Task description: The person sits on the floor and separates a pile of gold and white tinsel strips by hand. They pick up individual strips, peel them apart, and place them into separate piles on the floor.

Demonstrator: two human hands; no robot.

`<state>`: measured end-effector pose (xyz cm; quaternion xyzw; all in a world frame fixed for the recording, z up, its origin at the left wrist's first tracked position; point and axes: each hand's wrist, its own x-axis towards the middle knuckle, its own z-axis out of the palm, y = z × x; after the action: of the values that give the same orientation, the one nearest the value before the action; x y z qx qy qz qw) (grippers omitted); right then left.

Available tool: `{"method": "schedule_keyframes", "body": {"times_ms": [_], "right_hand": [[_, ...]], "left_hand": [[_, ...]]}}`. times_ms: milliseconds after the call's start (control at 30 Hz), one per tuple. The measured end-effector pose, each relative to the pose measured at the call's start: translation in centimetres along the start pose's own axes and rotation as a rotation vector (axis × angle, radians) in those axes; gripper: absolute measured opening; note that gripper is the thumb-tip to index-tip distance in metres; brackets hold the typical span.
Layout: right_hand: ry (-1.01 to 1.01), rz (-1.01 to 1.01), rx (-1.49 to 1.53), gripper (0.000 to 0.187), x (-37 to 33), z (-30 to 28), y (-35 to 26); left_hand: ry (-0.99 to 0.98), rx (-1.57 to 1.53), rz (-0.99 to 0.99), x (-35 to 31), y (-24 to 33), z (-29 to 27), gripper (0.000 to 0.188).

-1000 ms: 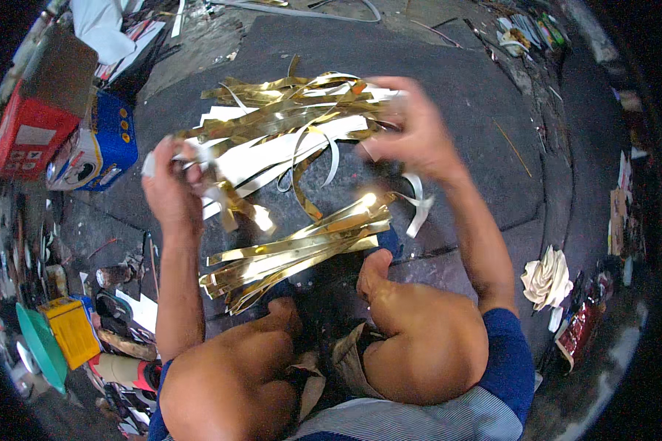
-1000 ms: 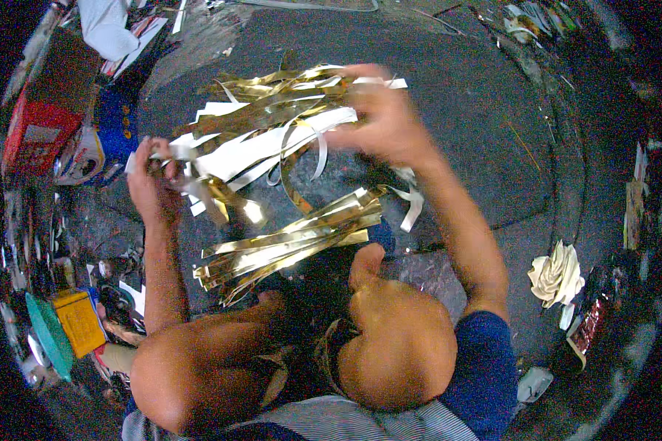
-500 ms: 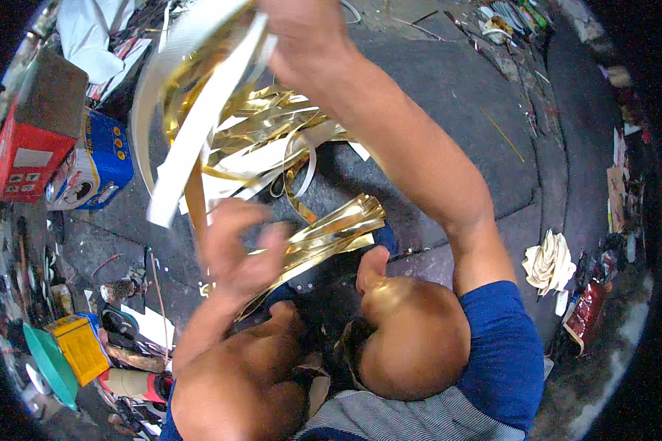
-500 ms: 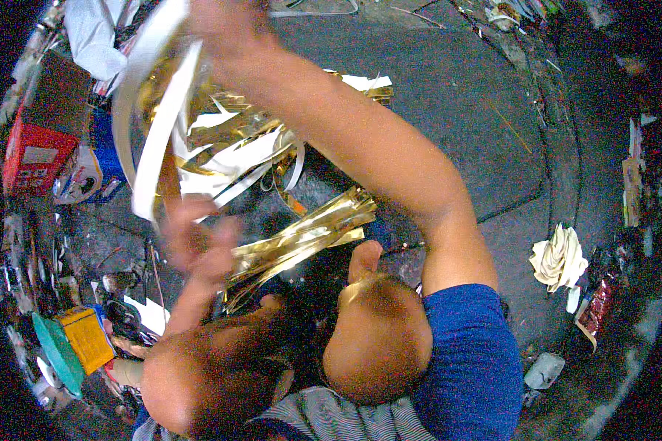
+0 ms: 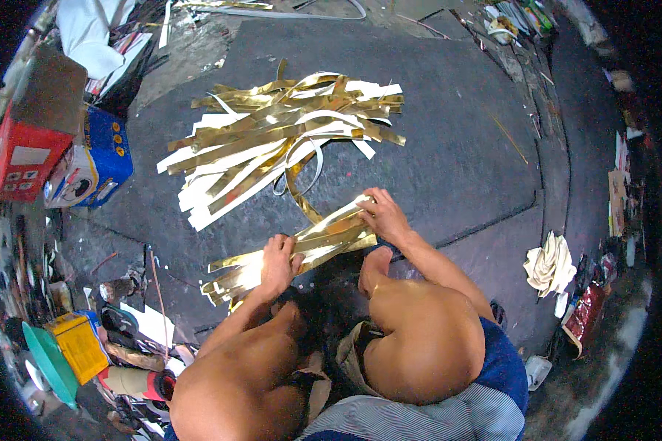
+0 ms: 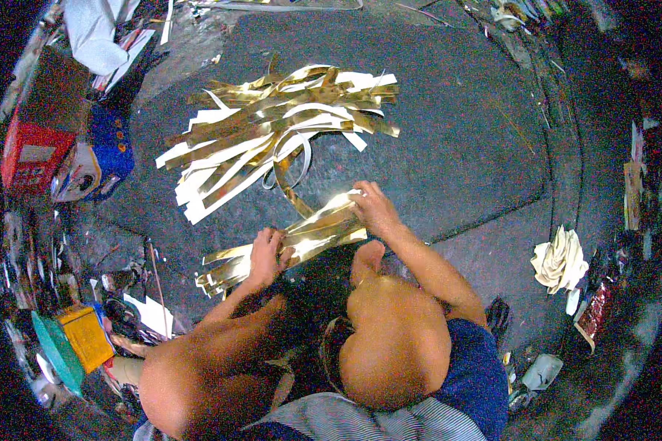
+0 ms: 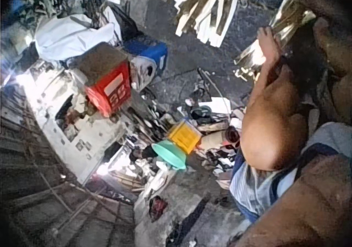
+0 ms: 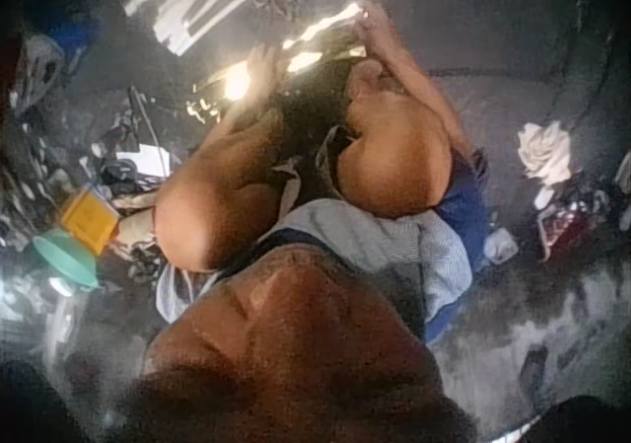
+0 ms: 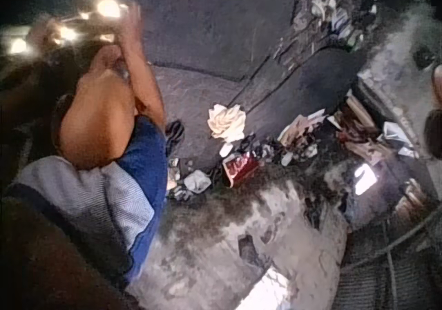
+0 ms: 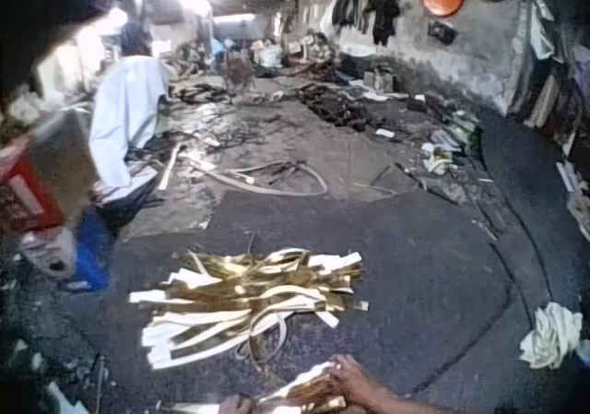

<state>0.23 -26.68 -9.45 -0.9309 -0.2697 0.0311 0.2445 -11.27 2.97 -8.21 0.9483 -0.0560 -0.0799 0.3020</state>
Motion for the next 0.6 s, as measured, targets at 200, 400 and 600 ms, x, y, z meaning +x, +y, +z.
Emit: {"method": "schedule_keyframes", "body": {"times_ms": [200, 400, 600], "right_hand": [[-0.043, -0.035, 0.065, 0.023, 1.4, -2.6, 0.5], [-0.201, 0.362, 0.546, 0.018, 5.7, -8.6, -4.4], [-0.283, 0.556, 1.212, 0.010, 7.2, -10.8, -8.9]], "left_hand": [[0.061, -0.051, 0.054, 0.5, 0.0, 1.1, 0.043], [0.379, -0.214, 0.131, 5.4, 6.1, -3.6, 0.032], [0.132, -0.780, -0.087, 8.5, 10.3, -7.1, 0.017]]}}
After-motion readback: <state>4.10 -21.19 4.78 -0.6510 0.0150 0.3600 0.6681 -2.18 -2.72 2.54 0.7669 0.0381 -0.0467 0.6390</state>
